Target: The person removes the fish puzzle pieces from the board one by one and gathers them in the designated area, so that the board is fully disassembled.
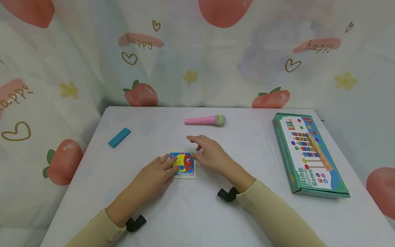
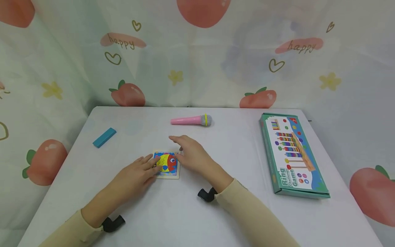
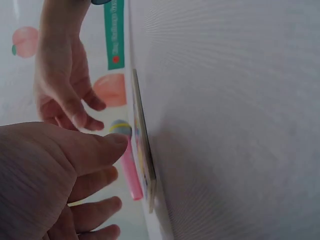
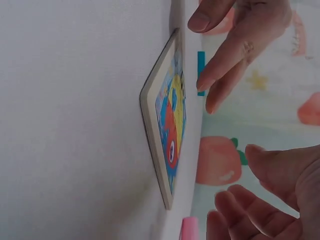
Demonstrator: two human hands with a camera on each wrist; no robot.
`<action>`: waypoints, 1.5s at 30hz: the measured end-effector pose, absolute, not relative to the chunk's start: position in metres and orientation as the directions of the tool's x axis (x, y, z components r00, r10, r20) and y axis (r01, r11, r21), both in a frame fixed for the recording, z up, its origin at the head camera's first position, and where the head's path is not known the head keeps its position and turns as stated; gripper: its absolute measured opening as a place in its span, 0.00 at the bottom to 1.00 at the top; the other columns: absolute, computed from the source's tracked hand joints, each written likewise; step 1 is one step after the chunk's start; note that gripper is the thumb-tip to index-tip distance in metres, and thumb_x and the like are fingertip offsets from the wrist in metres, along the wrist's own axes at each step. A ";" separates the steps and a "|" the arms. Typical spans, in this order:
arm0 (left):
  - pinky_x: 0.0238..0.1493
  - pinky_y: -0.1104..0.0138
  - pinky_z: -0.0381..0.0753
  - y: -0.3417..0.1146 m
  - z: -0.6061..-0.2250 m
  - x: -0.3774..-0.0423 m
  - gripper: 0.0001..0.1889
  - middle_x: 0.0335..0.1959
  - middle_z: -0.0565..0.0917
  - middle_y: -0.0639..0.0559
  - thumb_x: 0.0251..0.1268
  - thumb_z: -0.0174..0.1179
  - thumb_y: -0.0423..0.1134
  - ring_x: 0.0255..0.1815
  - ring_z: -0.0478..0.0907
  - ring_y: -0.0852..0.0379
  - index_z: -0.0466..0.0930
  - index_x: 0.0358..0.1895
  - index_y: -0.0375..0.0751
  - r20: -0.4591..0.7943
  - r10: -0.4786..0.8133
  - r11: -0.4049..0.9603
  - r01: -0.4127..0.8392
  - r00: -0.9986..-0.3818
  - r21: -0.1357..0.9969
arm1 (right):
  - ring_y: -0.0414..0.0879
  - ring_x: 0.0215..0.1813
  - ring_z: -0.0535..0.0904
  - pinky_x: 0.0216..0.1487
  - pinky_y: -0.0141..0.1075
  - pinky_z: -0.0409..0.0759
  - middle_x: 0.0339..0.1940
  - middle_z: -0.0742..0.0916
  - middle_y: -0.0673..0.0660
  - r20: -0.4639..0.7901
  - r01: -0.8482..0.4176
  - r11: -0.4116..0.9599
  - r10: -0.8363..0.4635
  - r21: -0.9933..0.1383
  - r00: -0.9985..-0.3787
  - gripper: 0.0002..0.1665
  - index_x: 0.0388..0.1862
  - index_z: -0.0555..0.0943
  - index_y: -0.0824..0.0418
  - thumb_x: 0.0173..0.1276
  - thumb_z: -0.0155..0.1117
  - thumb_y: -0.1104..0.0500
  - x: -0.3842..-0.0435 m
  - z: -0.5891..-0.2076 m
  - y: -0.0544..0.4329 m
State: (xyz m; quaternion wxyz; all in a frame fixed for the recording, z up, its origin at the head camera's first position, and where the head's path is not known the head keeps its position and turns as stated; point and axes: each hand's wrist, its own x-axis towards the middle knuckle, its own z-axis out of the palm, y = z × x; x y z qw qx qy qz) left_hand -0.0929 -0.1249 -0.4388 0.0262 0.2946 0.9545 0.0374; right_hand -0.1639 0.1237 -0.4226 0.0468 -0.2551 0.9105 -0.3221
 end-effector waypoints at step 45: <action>0.58 0.52 0.90 -0.127 -0.452 -0.096 0.19 0.70 0.86 0.51 0.72 0.71 0.39 0.72 0.83 0.48 0.89 0.65 0.50 -0.030 0.590 0.807 0.588 -0.807 0.051 | 0.45 0.52 0.83 0.60 0.41 0.87 0.54 0.88 0.51 -0.126 -0.254 0.677 -0.459 -0.691 -0.880 0.23 0.67 0.86 0.54 0.74 0.71 0.62 -0.183 -0.453 0.064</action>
